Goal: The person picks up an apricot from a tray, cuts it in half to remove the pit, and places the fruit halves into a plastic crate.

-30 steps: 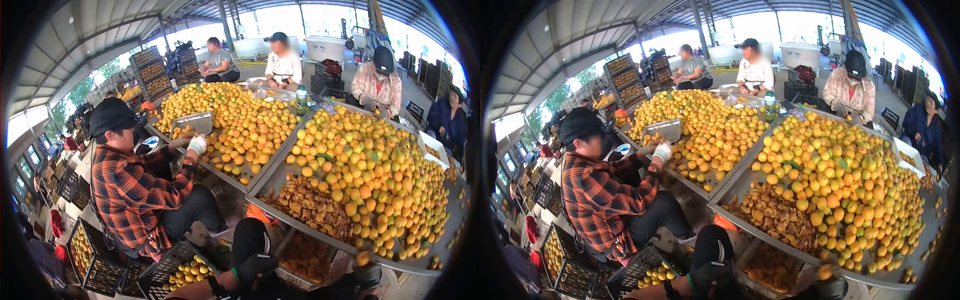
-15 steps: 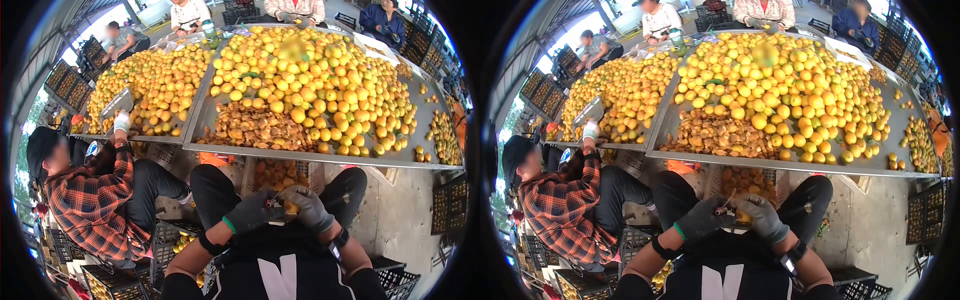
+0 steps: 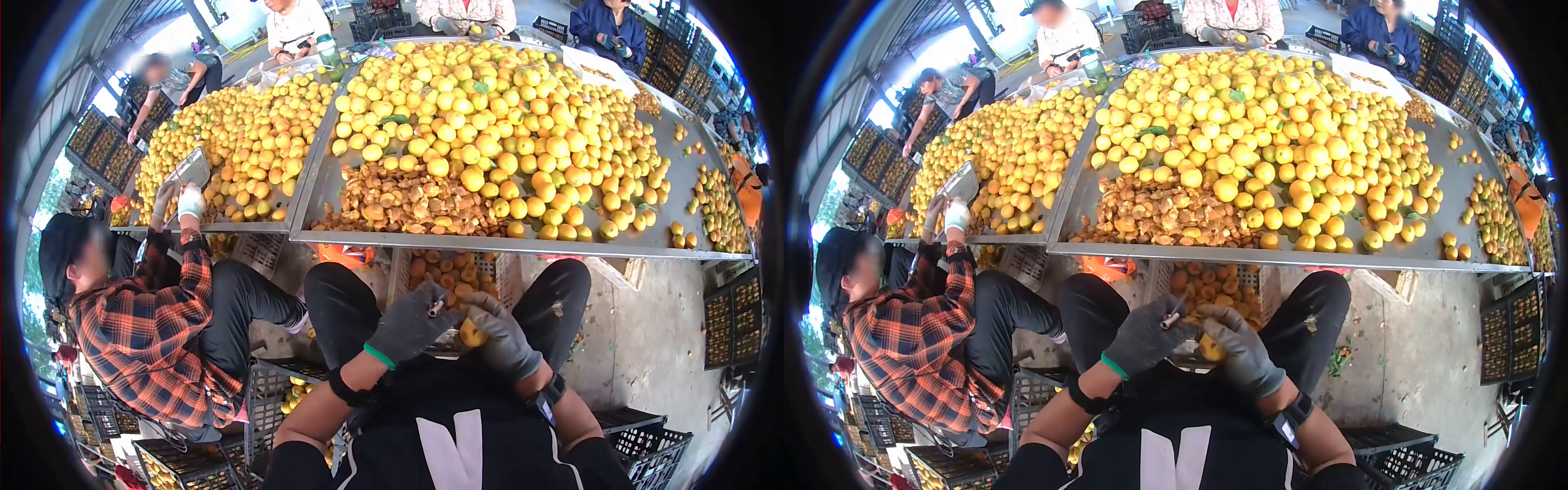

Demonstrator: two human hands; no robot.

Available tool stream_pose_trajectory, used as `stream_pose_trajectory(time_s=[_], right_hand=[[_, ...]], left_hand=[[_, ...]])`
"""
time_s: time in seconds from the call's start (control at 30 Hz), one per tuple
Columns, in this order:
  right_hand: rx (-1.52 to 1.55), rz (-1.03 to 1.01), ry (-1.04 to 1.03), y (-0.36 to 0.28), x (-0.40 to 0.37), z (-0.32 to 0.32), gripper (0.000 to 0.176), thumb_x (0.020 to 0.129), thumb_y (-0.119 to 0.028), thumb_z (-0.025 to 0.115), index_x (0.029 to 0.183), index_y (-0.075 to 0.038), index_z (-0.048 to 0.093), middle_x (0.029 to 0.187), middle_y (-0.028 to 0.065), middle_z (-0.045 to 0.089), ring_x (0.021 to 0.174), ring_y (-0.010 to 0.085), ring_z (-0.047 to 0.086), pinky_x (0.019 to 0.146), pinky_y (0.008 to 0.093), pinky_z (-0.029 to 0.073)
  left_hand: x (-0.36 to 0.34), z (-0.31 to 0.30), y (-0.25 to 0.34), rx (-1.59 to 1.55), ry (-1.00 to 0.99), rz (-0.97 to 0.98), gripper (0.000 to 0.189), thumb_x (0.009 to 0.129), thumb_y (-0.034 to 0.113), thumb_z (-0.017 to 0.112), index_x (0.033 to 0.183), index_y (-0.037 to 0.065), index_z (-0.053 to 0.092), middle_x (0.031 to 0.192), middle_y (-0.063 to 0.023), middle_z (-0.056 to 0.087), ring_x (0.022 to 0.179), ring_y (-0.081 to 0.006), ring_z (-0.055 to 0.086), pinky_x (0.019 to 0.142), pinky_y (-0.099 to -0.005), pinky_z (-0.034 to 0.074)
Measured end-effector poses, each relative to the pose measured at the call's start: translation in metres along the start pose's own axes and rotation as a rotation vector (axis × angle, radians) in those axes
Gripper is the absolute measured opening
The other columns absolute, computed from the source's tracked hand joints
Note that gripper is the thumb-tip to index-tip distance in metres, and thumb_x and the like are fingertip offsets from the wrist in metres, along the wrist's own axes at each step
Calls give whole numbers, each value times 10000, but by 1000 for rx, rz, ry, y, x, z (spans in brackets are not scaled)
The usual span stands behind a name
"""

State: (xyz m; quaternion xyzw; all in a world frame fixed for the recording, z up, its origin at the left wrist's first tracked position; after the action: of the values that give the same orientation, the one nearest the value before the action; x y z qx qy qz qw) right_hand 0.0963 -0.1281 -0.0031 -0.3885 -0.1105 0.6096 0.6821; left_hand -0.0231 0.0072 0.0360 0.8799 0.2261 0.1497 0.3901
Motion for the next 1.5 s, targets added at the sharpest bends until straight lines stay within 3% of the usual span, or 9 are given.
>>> stream_pose_trajectory(time_s=[0.27,0.43,0.57,0.67,0.77,0.93,1.27,1.33,1.5], right_hand=[[-346,-146,72,-13,6,-1,144,917,-139,574,947,-21,651,1035,45,616,943,106,570,845,237,454],[-158,-78,149,-4,7,-13,143,923,-148,571,993,-29,608,934,20,605,826,85,575,728,223,486],[-353,-281,94,1,13,-25,179,933,-154,551,1069,-39,551,939,22,592,821,93,576,722,223,495],[50,-180,136,11,22,-19,245,941,-195,534,1142,-55,524,980,50,591,837,137,588,741,261,503],[431,-6,17,-8,10,-3,341,920,-225,558,1221,-82,486,1004,71,588,818,189,591,716,292,496],[376,20,-148,-3,17,-14,449,882,-198,589,1298,-117,439,1083,83,559,888,200,571,657,290,466],[-135,-168,-131,-7,18,5,466,846,-58,601,1289,-54,457,1088,29,542,1065,146,527,891,295,474],[-176,-152,-130,-7,16,1,488,835,-45,624,1293,-46,456,1113,29,541,1063,134,524,902,276,462],[-285,-34,-42,-16,8,10,562,798,-7,684,1309,-40,453,1159,22,536,1045,114,520,924,241,431]], left_hand=[[-8,21,-10,164,-58,161,392,847,326,640,1080,31,530,860,-167,612,757,-346,628,654,-439,491],[-6,2,5,-929,-558,-590,353,907,263,577,1171,53,472,806,-73,576,535,-103,559,474,-197,446],[-12,16,-18,-1422,-723,-551,309,922,241,551,1170,75,472,757,-62,573,477,-76,518,435,-172,396],[-14,26,-23,-1232,-579,-570,287,915,246,571,1136,75,508,697,-37,563,487,-85,522,435,-232,411],[-11,24,-22,-379,-117,-61,290,885,269,610,1084,66,551,673,-68,591,498,-177,573,456,-320,443],[-18,15,-8,500,97,207,341,805,278,686,1049,71,566,770,-157,619,596,-338,605,514,-383,482],[-23,11,-23,-779,-232,-440,429,744,252,760,1061,51,553,761,-138,612,615,-308,619,523,-367,470],[-19,9,-17,51,58,18,393,752,241,744,1049,52,571,768,-129,614,605,-313,611,526,-381,471],[-26,15,-17,469,134,208,354,748,202,710,1045,51,590,808,-123,624,608,-296,614,524,-389,475]])
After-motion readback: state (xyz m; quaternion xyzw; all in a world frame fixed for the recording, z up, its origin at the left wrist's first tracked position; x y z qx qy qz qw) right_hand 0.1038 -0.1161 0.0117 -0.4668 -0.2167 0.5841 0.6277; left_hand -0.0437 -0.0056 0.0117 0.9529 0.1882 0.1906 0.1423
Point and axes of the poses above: each hand's wrist, its own x-axis towards the middle knuckle, its own z-axis out of the palm, y = z × x, the point moved 1 cm from there along x, towards the middle knuckle
